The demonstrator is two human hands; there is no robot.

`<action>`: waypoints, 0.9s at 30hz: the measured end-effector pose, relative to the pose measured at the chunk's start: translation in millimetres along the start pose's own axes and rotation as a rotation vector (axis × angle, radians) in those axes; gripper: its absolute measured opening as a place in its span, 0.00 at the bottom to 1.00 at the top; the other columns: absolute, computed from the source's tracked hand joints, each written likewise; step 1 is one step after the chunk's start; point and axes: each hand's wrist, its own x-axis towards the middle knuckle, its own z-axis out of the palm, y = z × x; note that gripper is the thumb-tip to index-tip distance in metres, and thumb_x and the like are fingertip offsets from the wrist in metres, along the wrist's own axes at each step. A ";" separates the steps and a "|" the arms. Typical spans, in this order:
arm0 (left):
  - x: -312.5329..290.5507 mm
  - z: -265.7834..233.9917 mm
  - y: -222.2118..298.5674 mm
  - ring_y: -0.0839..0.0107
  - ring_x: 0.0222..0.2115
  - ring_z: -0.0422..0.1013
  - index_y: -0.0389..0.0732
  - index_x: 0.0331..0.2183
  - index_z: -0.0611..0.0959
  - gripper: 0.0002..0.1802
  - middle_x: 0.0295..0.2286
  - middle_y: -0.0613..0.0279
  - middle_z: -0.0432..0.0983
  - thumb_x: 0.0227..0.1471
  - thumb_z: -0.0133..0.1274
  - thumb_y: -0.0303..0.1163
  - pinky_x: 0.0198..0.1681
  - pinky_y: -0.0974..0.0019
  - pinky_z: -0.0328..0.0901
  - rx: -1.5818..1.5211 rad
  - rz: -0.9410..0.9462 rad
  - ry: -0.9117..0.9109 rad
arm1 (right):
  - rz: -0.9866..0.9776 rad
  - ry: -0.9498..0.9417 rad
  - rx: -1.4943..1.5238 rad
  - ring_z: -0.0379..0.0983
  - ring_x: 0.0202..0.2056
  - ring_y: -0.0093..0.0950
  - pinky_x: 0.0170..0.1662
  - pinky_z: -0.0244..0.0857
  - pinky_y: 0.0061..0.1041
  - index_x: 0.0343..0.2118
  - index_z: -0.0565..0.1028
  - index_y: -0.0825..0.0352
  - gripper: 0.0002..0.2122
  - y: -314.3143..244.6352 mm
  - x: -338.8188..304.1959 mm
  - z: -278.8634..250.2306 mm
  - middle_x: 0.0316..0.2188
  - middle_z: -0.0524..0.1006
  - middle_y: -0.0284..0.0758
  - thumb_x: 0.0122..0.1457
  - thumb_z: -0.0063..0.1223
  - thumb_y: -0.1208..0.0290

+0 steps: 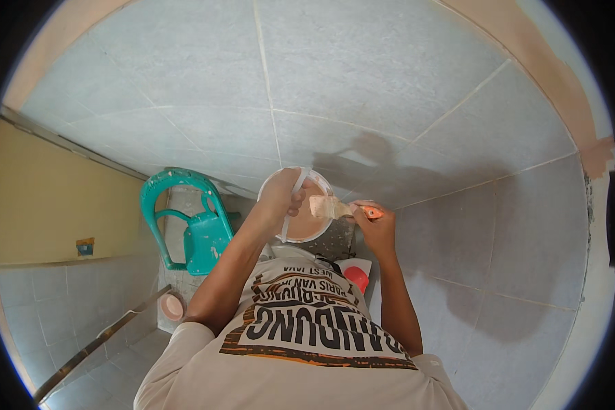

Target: Painting the upper section of a bathroom wall using a brush and a small bucket of paint.

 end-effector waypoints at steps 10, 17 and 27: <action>15.7 -1.6 5.8 0.83 0.16 0.50 0.42 0.31 0.73 0.18 0.16 0.76 0.57 0.57 0.36 0.46 0.19 0.76 0.46 0.091 0.069 -0.035 | 0.180 0.092 0.781 0.78 0.34 0.32 0.38 0.77 0.31 0.38 0.73 0.72 0.09 75.3 0.5 -32.7 0.34 0.77 0.40 0.60 0.52 0.71; 17.9 -51.8 -18.1 0.79 0.17 0.61 0.46 0.28 0.71 0.11 0.25 0.70 0.67 0.59 0.40 0.39 0.18 0.73 0.58 -0.141 0.160 0.006 | -0.286 0.140 1.123 0.78 0.35 0.33 0.42 0.77 0.32 0.39 0.72 0.73 0.10 -59.0 41.9 -65.4 0.36 0.77 0.42 0.61 0.50 0.70; 45.7 -93.5 -45.2 0.74 0.12 0.53 0.42 0.30 0.73 0.24 0.17 0.67 0.63 0.54 0.42 0.55 0.16 0.69 0.50 0.051 -0.122 0.052 | -1.559 0.752 0.438 0.75 0.37 0.28 0.45 0.73 0.25 0.39 0.73 0.78 0.13 -464.0 23.1 -147.1 0.35 0.76 0.39 0.60 0.52 0.70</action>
